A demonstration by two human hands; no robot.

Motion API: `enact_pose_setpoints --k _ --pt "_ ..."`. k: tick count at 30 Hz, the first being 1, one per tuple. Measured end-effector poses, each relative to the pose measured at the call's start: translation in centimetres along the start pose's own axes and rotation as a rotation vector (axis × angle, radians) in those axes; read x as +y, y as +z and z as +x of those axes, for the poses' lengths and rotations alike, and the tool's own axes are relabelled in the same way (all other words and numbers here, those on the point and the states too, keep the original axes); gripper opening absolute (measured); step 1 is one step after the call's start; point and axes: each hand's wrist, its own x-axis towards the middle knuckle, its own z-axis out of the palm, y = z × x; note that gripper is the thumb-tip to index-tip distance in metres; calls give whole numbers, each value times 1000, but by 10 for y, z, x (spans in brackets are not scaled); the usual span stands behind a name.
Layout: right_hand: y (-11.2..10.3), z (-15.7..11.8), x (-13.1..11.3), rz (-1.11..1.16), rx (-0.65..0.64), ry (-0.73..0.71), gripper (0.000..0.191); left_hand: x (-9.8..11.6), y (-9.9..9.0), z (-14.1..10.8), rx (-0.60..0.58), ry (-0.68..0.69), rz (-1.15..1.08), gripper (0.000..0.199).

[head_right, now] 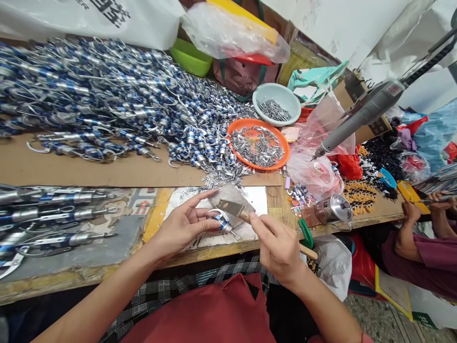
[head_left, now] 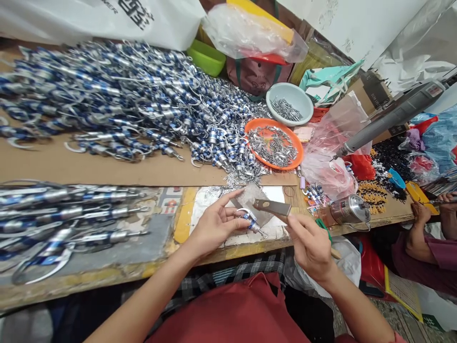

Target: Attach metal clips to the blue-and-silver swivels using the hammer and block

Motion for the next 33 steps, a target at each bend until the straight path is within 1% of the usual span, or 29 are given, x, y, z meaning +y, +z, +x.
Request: enact_pose_setpoints --k 3,4,6,8,10,12,14,15,17,18,19,21,22,24,26,28,31,33 --pt "1 -3 -1 -29 -113 13 62 1 1 0 18 6 3 92" --pt "2 -4 -2 -28 -121 26 61 2 2 -1 25 5 8 92" --pt "5 -7 -5 -10 -92 51 61 3 3 -2 31 1 18 91" --pt "8 -9 -4 26 -103 92 58 4 4 -3 33 7 28 91" --pt "11 -11 3 87 -130 176 51 5 4 -3 40 15 41 90" --pt "12 -16 19 134 -79 310 43 5 4 -4 48 16 56 87" --pt "12 -22 42 129 -34 445 39 5 3 -4 54 18 76 78" --pt "12 -25 54 107 -48 503 39 5 3 -5 53 21 91 69" --pt "12 -28 73 39 -139 586 37 5 2 -5 48 31 135 45" --pt "13 -27 79 -9 -174 605 35 5 2 -6 47 40 166 34" --pt "15 -24 82 -63 -186 603 33 5 1 -6 51 56 204 25" --pt "24 -11 82 -153 -136 526 28 3 -1 -5 86 138 301 17" --pt "30 -2 80 -176 -104 456 25 2 -2 -5 106 200 352 15" --pt "46 21 76 -175 -109 283 23 -1 -4 -3 133 336 440 11" --pt "61 45 74 -161 -217 134 23 -3 -6 -3 132 431 516 9" --pt "71 62 74 -172 -345 30 23 -4 -6 -3 123 473 576 7" --pt "78 73 77 -202 -441 -37 23 -3 -5 -5 116 509 607 4" --pt "78 72 81 -201 -444 -35 25 -2 -3 -6 117 521 592 3"
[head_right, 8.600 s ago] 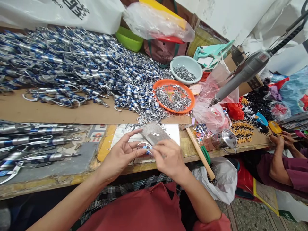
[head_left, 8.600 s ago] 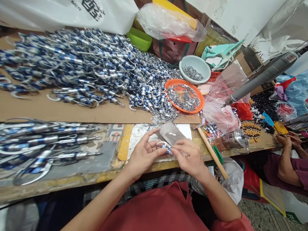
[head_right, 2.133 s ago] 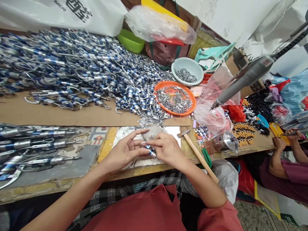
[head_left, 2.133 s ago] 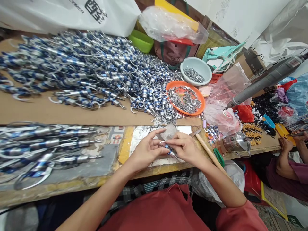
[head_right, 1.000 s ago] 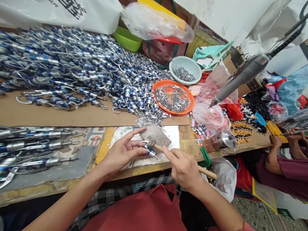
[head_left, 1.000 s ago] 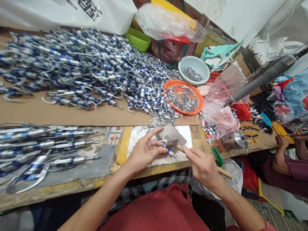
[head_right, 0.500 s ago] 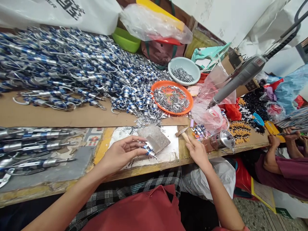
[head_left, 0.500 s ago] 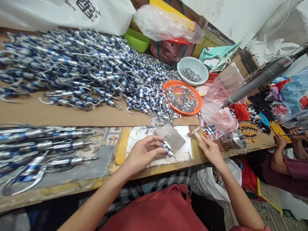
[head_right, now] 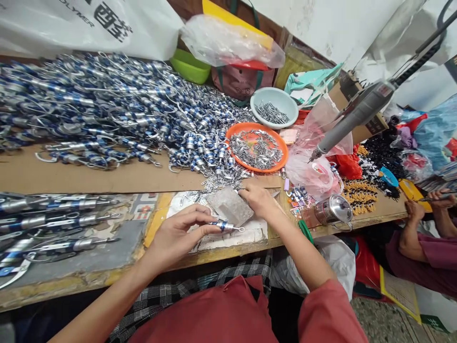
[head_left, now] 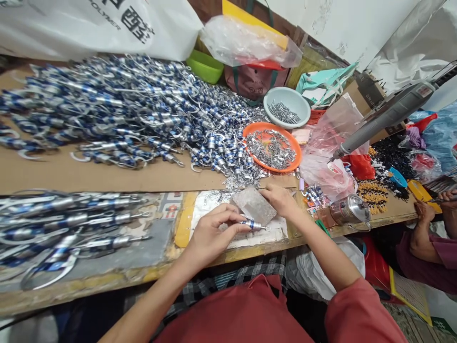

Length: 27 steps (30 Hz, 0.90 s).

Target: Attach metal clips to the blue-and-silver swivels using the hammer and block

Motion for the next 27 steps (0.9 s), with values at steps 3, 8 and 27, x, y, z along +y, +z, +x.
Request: enact_pose_setpoints --k 3,8,27 --pt "2 -6 4 98 63 55 26 2 2 0 2 -1 -20 2" --pt "-16 -17 -9 506 450 210 15 3 5 -2 10 -49 -56 7" --pt "-35 -43 -86 983 575 214 9 12 5 -4 47 -59 -53 29"
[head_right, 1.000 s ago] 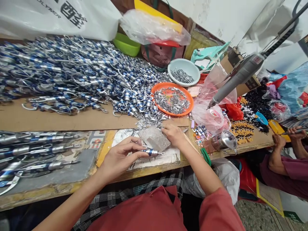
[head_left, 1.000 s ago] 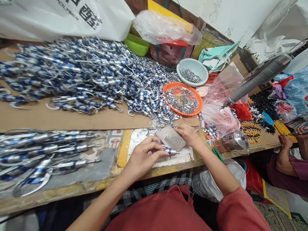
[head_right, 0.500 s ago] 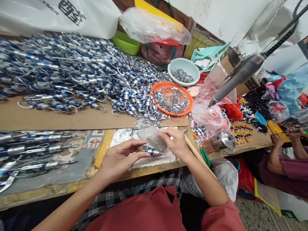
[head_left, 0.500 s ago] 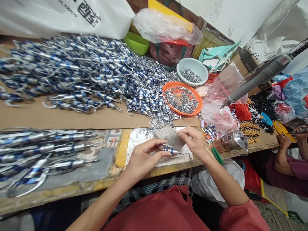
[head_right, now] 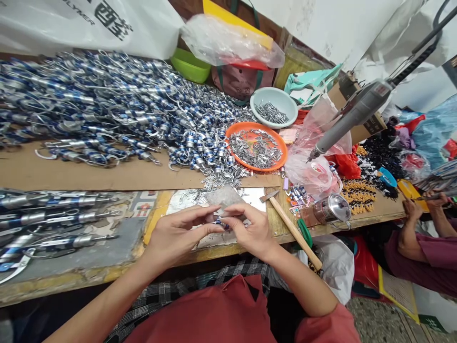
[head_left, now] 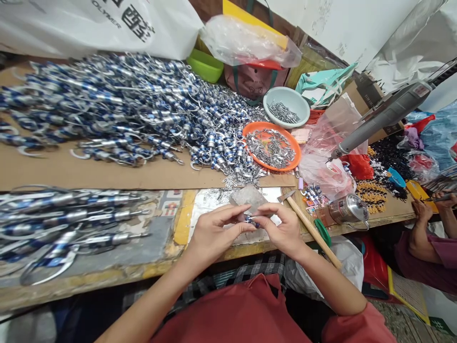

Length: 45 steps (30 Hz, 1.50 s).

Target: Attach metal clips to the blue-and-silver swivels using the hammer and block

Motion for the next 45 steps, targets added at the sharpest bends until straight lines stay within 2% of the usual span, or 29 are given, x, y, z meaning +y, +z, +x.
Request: enact_pose_setpoints --k 6,8,10,13,16,18,22,25,27,30,34,36,38,41,43,45 --pt "0 -5 0 -32 -32 -71 11 7 -3 0 -22 -2 -49 10" --pt "-3 -7 2 -121 -36 -181 20 9 -4 0 -27 -29 -99 6" --pt "-6 -9 5 -262 -40 -358 25 10 -6 0 -36 -53 -141 7" --pt "-10 -10 11 -435 -87 -605 22 13 -8 1 -67 -35 -115 11" --pt "-13 -8 14 -487 -104 -738 23 18 -8 2 -59 17 -4 15" --pt "-13 -6 14 -485 -85 -767 22 20 -8 2 -41 42 64 16" --pt "-11 -5 14 -409 -52 -658 23 22 -10 2 -86 19 56 18" --pt "-6 -7 14 -312 -31 -515 17 21 -11 2 -149 -135 -40 22" --pt "-3 -8 13 -251 -12 -456 13 18 -9 0 -144 -252 -121 24" --pt "-2 -10 9 -192 -4 -387 12 13 -6 -3 -128 -361 -238 42" --pt "-14 1 11 -208 -115 -219 10 8 -3 -4 -119 -369 -268 66" --pt "-23 15 22 -303 -87 -178 13 7 -2 -2 -137 -345 -295 74" --pt "-29 30 39 -503 -74 -151 19 7 -1 0 -169 -331 -336 78" --pt "-31 47 60 -870 -302 -97 26 6 0 3 -198 -329 -350 82" --pt "-28 50 68 -993 -447 -111 31 3 1 3 -200 -332 -304 84" --pt "-26 50 70 -1042 -501 -147 34 -2 1 3 -212 -341 -260 87"
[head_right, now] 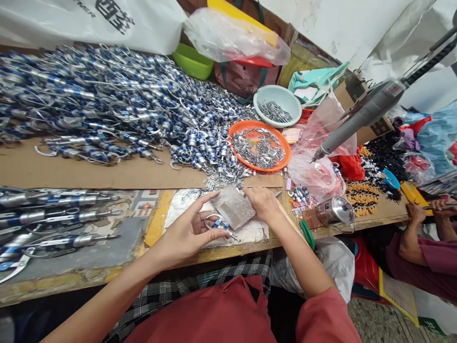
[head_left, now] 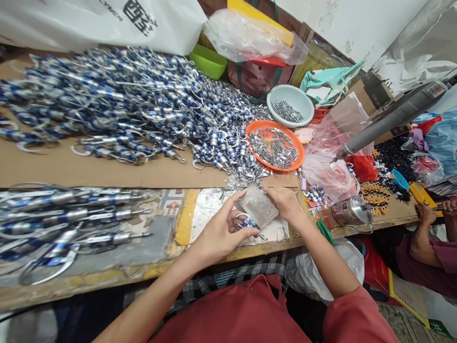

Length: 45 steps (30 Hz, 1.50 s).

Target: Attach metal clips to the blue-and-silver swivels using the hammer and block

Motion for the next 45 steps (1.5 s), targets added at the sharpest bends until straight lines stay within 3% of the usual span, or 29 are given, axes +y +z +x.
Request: enact_pose_setpoints --k 5,10,12,14,20,28,32,35,39,41,45 --pt "2 -1 6 16 27 22 25 -6 -4 1 -54 -25 -67 93" --pt "-14 -9 2 444 412 48 11 -4 -6 2 -38 -50 -117 97" --pt "-24 -16 -10 618 477 12 9 -3 -6 4 -6 -71 -132 100" --pt "-31 -24 -26 677 462 -75 11 -1 -6 5 5 -89 -148 102" --pt "-28 -36 -59 316 484 -284 22 0 -7 6 3 -98 -200 101" --pt "-26 -54 -83 181 369 -113 29 -2 -6 5 19 -78 -192 100" --pt "-24 -67 -66 352 442 -2 37 0 -6 6 21 -82 -166 100" --pt "-20 -80 -29 294 526 251 35 3 -6 6 38 -89 -120 100" --pt "-7 -96 14 56 136 513 33 6 -5 5 33 -88 -140 100" --pt "-4 -99 19 89 51 525 26 5 -5 4 29 -89 -160 100" --pt "-19 -97 0 262 250 357 27 3 -7 5 11 -80 -162 100"
